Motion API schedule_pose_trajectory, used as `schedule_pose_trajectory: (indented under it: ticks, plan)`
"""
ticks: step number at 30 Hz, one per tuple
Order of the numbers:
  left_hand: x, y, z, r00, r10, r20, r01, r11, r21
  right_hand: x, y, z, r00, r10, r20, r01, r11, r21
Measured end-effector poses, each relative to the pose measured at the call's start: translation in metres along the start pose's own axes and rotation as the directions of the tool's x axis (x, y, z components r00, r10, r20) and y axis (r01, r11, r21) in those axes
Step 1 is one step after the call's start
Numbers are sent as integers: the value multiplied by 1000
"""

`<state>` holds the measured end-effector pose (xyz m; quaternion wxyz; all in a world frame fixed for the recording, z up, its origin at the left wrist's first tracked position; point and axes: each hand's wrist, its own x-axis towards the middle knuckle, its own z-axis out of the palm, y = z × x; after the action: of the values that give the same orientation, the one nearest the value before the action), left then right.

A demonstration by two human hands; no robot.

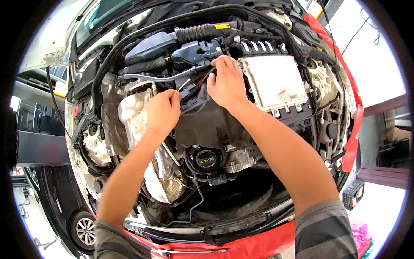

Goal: The person works on a car engine, manipulating various hoses, connectors, and parts. They use a screwdriver and an impact driver to detach and handle engine components like an air intake hose and an ECU unit.

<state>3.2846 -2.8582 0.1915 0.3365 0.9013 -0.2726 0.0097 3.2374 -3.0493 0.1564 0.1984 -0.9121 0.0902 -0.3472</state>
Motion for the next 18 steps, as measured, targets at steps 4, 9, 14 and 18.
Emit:
schedule_pose_trajectory:
  ticks: [4, 9, 14, 18]
  plan:
    - [-16, 8, -3, 991, -130, 11, 131, 990, -59, 0, -14, -11, 996, -74, -40, 71, 995, -76]
    - [-16, -10, -20, 994, -88, 70, 81, 992, 92, -1, -19, -11, 984, -150, 96, 155, 987, -47]
    - [-8, -27, -19, 990, 19, 138, -24, 999, 31, -1, -11, -6, 951, -259, 168, 274, 959, -70]
    - [-8, -34, -21, 987, 17, 160, -10, 999, -42, 1, -9, -4, 931, -275, 238, 291, 956, -34]
